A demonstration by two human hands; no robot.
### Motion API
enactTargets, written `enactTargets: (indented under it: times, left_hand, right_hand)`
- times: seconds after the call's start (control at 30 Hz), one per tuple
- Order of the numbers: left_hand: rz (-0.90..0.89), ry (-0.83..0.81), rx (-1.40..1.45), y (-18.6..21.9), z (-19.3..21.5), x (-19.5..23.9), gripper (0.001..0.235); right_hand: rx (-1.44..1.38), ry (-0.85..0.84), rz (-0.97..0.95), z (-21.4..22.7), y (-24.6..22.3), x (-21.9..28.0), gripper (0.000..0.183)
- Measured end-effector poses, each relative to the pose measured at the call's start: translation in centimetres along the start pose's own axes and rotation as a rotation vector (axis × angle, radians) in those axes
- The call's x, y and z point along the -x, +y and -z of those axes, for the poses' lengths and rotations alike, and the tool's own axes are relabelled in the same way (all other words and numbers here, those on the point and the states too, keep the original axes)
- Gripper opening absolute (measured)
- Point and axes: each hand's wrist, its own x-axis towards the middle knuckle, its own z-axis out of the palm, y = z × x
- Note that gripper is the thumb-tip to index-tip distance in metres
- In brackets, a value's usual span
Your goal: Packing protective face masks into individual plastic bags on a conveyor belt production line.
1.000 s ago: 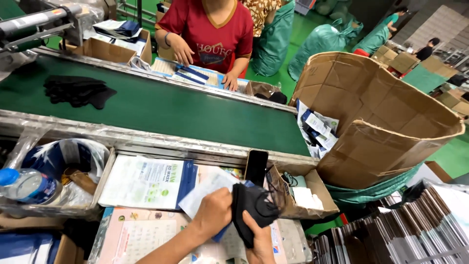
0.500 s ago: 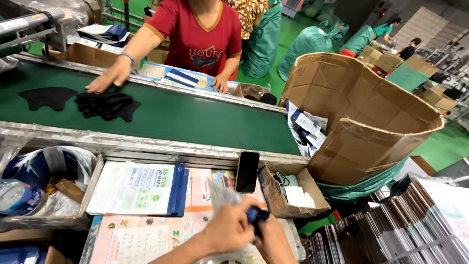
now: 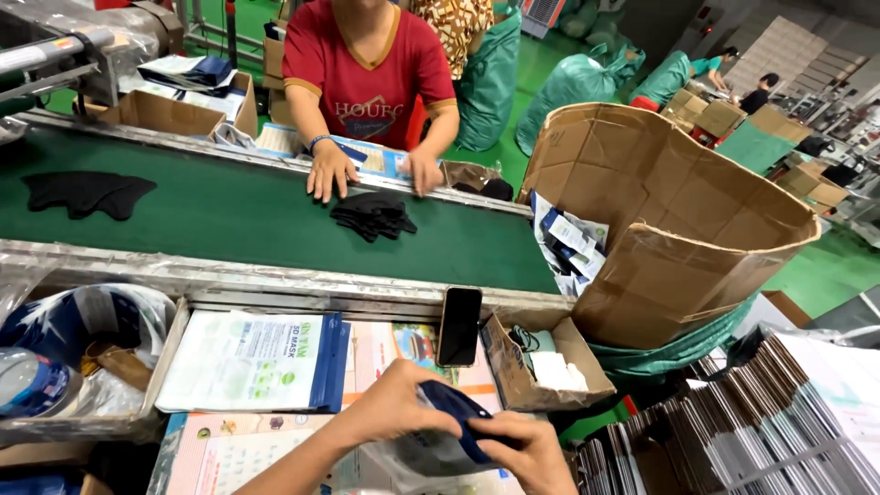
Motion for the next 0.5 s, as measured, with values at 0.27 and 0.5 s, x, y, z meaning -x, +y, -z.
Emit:
enactTargets:
  times: [0.27,0.5]
  left_hand:
    - [-0.065,0.037,-0.033,-0.9,-1.7,0.0,0.029]
    - [-0.220,0.277,-0.117,-2.1,-3.6,-0.1,0.013]
  right_hand:
    - [0.306,0.148,0.346,-2.3,-4.1,0.4,0.021]
    - [0.559,0.447,0.471,-3.1,0.2,0.7,0.018]
